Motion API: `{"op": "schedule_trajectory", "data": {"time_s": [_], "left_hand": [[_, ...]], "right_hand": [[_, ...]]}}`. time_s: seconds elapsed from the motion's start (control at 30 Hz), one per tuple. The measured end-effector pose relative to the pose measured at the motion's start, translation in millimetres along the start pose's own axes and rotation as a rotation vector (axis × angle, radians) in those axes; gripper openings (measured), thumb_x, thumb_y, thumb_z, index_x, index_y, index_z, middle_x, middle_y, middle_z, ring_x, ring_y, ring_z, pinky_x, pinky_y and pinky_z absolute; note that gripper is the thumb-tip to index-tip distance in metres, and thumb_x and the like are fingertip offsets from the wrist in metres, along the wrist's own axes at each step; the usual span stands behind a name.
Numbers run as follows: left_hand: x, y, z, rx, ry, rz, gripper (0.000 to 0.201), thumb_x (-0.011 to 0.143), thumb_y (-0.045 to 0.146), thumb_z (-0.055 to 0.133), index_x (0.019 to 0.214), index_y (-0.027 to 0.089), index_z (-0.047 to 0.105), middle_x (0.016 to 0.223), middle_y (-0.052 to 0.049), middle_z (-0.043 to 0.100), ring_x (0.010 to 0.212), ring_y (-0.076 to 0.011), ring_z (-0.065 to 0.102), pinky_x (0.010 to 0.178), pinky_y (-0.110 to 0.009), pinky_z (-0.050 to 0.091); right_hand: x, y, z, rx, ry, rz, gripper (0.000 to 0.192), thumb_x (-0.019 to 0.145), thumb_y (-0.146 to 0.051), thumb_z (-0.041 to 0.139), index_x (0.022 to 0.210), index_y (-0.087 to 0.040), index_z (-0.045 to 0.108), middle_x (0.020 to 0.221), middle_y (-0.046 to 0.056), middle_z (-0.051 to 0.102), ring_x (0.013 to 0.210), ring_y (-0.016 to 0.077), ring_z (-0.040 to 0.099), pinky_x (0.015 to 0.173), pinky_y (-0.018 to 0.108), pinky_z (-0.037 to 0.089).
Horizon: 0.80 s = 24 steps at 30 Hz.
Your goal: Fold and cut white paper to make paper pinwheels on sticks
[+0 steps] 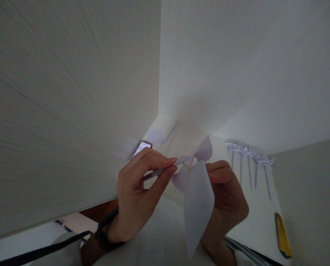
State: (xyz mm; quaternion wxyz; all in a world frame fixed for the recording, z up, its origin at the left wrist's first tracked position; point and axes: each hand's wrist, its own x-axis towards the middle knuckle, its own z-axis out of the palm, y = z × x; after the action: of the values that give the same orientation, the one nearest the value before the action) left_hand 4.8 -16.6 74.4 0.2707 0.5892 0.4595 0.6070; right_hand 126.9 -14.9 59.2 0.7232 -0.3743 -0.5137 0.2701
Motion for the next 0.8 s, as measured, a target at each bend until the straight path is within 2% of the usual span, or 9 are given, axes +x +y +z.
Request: {"op": "schedule_trajectory", "data": {"time_s": [0.23, 0.47, 0.8], "left_hand": [[-1.3, -1.2, -0.5, 0.058, 0.058, 0.092, 0.021, 0.078, 0.006, 0.07, 0.087, 0.024, 0.072, 0.08, 0.0, 0.068, 0.074, -0.014, 0.062, 0.059, -0.025, 0.05], [-0.3, -2.7, 1.9, 0.101, 0.082, 0.22, 0.022, 0.078, 0.004, 0.07, 0.086, 0.024, 0.071, 0.081, 0.001, 0.07, 0.073, -0.0136, 0.063, 0.062, -0.027, 0.051], [-2.2, -3.5, 1.1, 0.145, 0.067, 0.292, 0.026, 0.079, 0.001, 0.068, 0.091, 0.024, 0.071, 0.086, 0.0, 0.069, 0.076, -0.0129, 0.064, 0.062, -0.026, 0.05]], "right_hand": [[2.8, 2.6, -1.6, -0.045, -0.063, 0.067, 0.014, 0.078, -0.012, 0.068, 0.07, -0.02, 0.06, 0.065, -0.003, 0.05, 0.058, 0.0118, 0.048, 0.047, 0.024, 0.037], [2.7, 2.5, -4.2, -0.031, -0.106, 0.098, 0.017, 0.081, -0.023, 0.069, 0.069, -0.021, 0.058, 0.065, -0.003, 0.048, 0.057, 0.0123, 0.048, 0.047, 0.024, 0.038], [-0.1, 3.2, -6.7, -0.018, -0.105, 0.12, 0.016, 0.077, -0.018, 0.072, 0.07, -0.021, 0.058, 0.066, -0.003, 0.049, 0.057, 0.0119, 0.048, 0.047, 0.024, 0.038]]}}
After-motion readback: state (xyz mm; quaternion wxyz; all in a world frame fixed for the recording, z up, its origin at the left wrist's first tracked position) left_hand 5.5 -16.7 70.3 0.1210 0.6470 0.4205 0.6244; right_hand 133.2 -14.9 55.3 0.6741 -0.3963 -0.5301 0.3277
